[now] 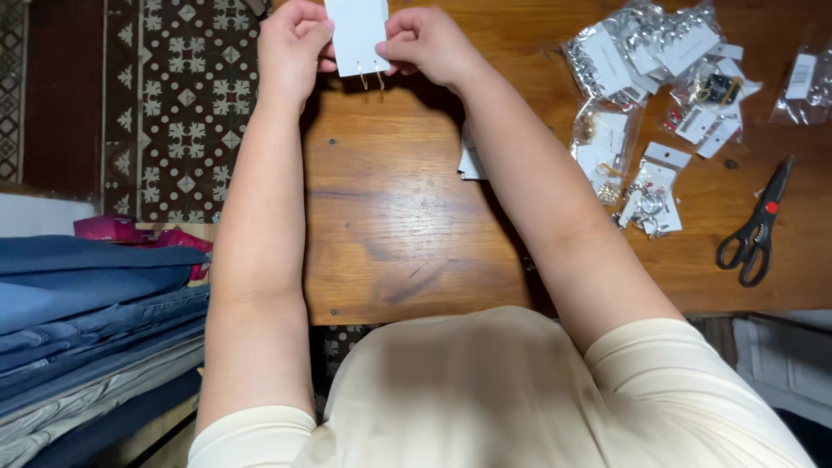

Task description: The person uses a pink hole punch to create holes in white paper tags and then attaches metal rings to the tags. The person handles jewelry items in plastic packaging and connects them to the tags using the rings.

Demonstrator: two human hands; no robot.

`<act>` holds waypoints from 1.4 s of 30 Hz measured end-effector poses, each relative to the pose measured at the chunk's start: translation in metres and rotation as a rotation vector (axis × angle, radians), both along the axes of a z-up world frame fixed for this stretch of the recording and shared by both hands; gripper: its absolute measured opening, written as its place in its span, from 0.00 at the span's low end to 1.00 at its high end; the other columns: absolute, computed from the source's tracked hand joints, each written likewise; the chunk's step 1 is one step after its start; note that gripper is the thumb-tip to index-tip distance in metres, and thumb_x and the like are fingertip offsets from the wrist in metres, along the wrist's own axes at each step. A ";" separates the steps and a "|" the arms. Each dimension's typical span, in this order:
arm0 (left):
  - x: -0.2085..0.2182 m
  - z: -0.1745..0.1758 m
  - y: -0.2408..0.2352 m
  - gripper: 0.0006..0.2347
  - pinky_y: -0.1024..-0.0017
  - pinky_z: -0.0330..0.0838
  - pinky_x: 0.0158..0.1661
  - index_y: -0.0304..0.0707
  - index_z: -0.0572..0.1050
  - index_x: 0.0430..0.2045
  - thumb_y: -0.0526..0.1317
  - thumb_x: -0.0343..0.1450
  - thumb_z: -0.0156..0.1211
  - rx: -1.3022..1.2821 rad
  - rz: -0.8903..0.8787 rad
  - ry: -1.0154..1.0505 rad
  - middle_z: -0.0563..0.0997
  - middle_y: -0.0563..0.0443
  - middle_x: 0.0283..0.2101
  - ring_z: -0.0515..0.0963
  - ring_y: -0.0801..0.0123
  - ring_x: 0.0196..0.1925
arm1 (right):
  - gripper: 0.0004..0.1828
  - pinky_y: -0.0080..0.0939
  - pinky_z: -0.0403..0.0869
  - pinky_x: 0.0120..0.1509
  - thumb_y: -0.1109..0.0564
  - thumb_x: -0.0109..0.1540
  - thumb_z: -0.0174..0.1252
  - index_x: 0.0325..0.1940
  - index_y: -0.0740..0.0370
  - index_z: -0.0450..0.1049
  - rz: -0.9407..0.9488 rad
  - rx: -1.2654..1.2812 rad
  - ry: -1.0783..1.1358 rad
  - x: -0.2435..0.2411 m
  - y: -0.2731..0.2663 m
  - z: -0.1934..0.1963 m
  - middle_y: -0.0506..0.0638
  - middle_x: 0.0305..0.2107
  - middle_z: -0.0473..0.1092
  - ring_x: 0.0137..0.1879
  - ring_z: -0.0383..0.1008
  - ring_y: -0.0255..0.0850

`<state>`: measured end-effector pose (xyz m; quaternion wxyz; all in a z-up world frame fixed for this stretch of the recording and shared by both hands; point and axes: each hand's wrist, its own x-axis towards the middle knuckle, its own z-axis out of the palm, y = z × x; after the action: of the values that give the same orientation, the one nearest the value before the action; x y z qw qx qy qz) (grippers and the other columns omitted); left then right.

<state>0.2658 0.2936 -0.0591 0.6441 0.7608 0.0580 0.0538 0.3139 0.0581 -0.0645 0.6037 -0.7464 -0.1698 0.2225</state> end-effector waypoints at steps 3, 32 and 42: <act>0.014 -0.032 0.032 0.03 0.80 0.88 0.25 0.42 0.81 0.38 0.34 0.75 0.62 -0.022 0.131 0.110 0.90 0.51 0.34 0.89 0.75 0.28 | 0.07 0.26 0.78 0.31 0.57 0.67 0.69 0.39 0.54 0.76 -0.055 -0.037 0.161 0.016 0.047 -0.030 0.47 0.28 0.81 0.36 0.89 0.34; 0.083 -0.096 0.059 0.11 0.68 0.78 0.42 0.50 0.84 0.40 0.32 0.68 0.75 0.569 0.157 -0.100 0.76 0.62 0.36 0.78 0.71 0.39 | 0.24 0.47 0.68 0.36 0.33 0.67 0.74 0.24 0.41 0.75 -0.368 -0.608 -0.578 0.084 0.011 -0.036 0.34 0.20 0.76 0.29 0.75 0.34; -0.008 -0.039 -0.026 0.06 0.76 0.71 0.40 0.48 0.85 0.43 0.40 0.74 0.70 0.366 -0.057 -0.170 0.85 0.61 0.40 0.75 0.77 0.33 | 0.14 0.29 0.69 0.37 0.54 0.76 0.69 0.39 0.54 0.74 -0.289 -0.251 -0.262 -0.069 -0.172 0.052 0.39 0.22 0.69 0.28 0.69 0.27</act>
<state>0.2576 0.2676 -0.0978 0.4989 0.8593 -0.0290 0.1093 0.2445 -0.1141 -0.0125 0.5046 -0.8547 -0.1092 0.0545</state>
